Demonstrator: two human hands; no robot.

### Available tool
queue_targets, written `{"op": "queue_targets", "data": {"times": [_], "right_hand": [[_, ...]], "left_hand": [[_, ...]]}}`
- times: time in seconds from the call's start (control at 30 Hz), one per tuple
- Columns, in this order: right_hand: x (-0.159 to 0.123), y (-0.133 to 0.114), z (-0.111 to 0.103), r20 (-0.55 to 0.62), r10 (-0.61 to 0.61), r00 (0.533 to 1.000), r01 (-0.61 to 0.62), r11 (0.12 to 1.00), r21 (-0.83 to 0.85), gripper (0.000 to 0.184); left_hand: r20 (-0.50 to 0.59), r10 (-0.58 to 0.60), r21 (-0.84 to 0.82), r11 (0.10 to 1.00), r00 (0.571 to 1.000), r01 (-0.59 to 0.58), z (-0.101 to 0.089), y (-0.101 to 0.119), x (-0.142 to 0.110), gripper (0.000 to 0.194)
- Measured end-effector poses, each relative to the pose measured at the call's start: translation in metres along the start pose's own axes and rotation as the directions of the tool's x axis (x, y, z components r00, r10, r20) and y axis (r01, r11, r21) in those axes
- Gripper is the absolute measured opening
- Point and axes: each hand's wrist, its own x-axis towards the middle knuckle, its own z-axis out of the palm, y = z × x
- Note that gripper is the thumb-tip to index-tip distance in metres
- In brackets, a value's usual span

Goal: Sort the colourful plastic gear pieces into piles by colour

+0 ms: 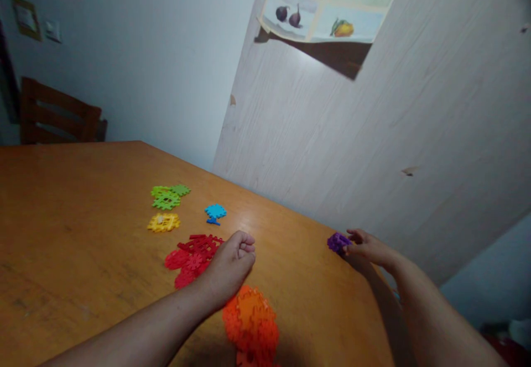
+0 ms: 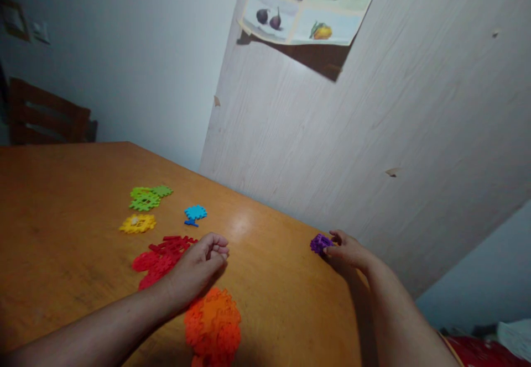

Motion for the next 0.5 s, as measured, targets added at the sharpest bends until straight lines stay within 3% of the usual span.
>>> {"op": "queue_targets", "data": {"times": [0.13, 0.27, 0.37, 0.5], "right_hand": [[-0.015, 0.000, 0.004, -0.066, 0.065, 0.996, -0.060, 0.995, 0.074, 0.089], [-0.033, 0.005, 0.016, -0.187, 0.148, 0.971, -0.129, 0.985, 0.112, 0.077], [-0.042, 0.017, 0.031, -0.216, 0.232, 0.948, -0.178, 0.954, 0.243, 0.070], [-0.057, 0.028, 0.052, -0.215, 0.206, 0.955, -0.138, 0.945, 0.295, 0.059]], "left_hand": [[-0.006, 0.011, 0.010, 1.000, 1.000, -0.011, 0.000, 0.003, -0.001, 0.028], [-0.003, 0.011, 0.005, 1.000, 1.000, -0.011, 0.000, 0.003, 0.000, 0.029], [-0.010, 0.024, 0.004, 1.000, 1.000, -0.024, 0.000, 0.002, 0.001, 0.029], [-0.006, 0.045, 0.004, 0.999, 0.999, -0.045, 0.000, -0.002, 0.004, 0.027]]}}
